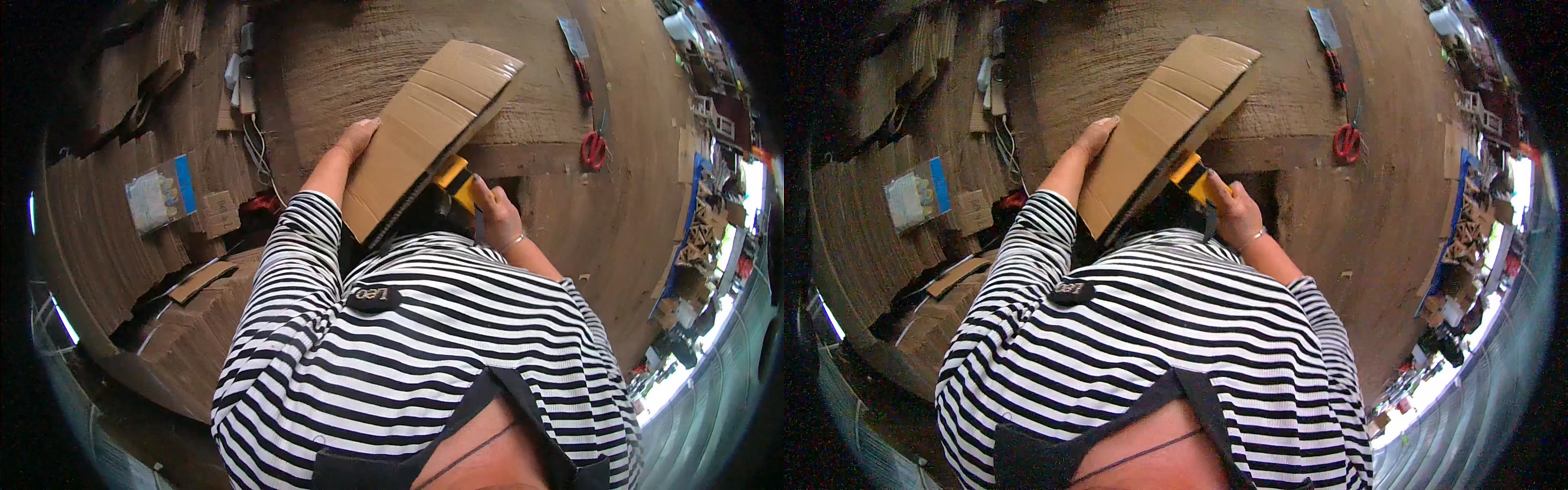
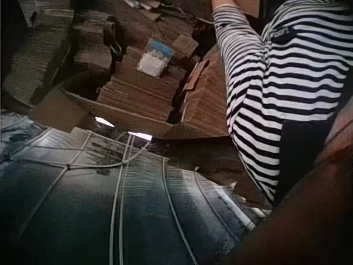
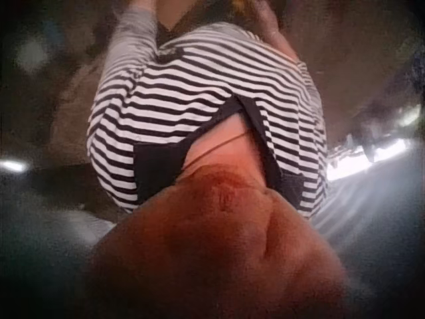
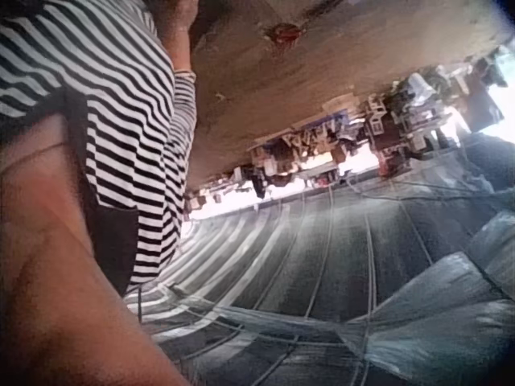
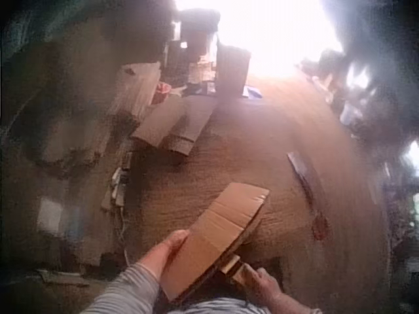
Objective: The person cuts a large sheet of cardboard with a utility knife, folds it into a box shape, and secures the seams with packing tape using a handheld dispenser. The finished box is placed on the workbench.
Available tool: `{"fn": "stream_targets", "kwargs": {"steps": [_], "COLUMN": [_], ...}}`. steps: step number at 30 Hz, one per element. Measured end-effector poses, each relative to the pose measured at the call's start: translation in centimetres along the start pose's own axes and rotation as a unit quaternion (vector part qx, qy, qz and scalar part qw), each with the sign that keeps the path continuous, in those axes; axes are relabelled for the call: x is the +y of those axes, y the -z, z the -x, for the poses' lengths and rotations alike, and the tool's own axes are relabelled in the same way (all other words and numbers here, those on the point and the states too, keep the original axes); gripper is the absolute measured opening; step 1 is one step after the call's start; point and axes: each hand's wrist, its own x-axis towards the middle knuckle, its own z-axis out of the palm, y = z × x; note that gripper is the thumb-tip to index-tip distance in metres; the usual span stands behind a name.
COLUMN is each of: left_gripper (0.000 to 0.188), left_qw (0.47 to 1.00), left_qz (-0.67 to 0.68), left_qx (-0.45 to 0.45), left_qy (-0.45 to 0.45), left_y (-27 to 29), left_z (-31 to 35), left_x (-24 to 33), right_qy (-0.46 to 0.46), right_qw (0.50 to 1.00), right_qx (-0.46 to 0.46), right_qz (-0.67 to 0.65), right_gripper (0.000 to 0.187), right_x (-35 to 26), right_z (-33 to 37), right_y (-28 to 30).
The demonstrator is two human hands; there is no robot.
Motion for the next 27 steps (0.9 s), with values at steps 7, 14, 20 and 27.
{"fn": "stream_targets", "kwargs": {"steps": [7,14,20,27], "left_gripper": [0.051,0.053,0.049,0.047], "left_qw": [0.854,0.812,0.812,0.874], "left_qz": [-0.392,-0.425,-0.43,-0.4], "left_qx": [0.066,0.172,0.188,0.124], "left_qy": [-0.336,-0.361,-0.349,-0.248], "left_y": [-6.8,-8.0,-8.4,-8.4], "left_z": [13.5,14.0,14.2,13.9], "left_x": [7.3,4.8,5.2,8.8], "right_qy": [-0.053,0.011,0.008,-0.021], "right_qw": [0.998,1.0,0.999,0.999], "right_qx": [-0.04,-0.019,-0.032,-0.023], "right_qz": [-0.02,-0.022,0.003,0.02], "right_gripper": [0.093,0.083,0.073,0.067], "right_x": [-1.1,-4.0,-1.7,1.3], "right_z": [-2.1,0.7,3.1,0.1], "right_y": [0.4,9.6,8.5,-1.3]}}
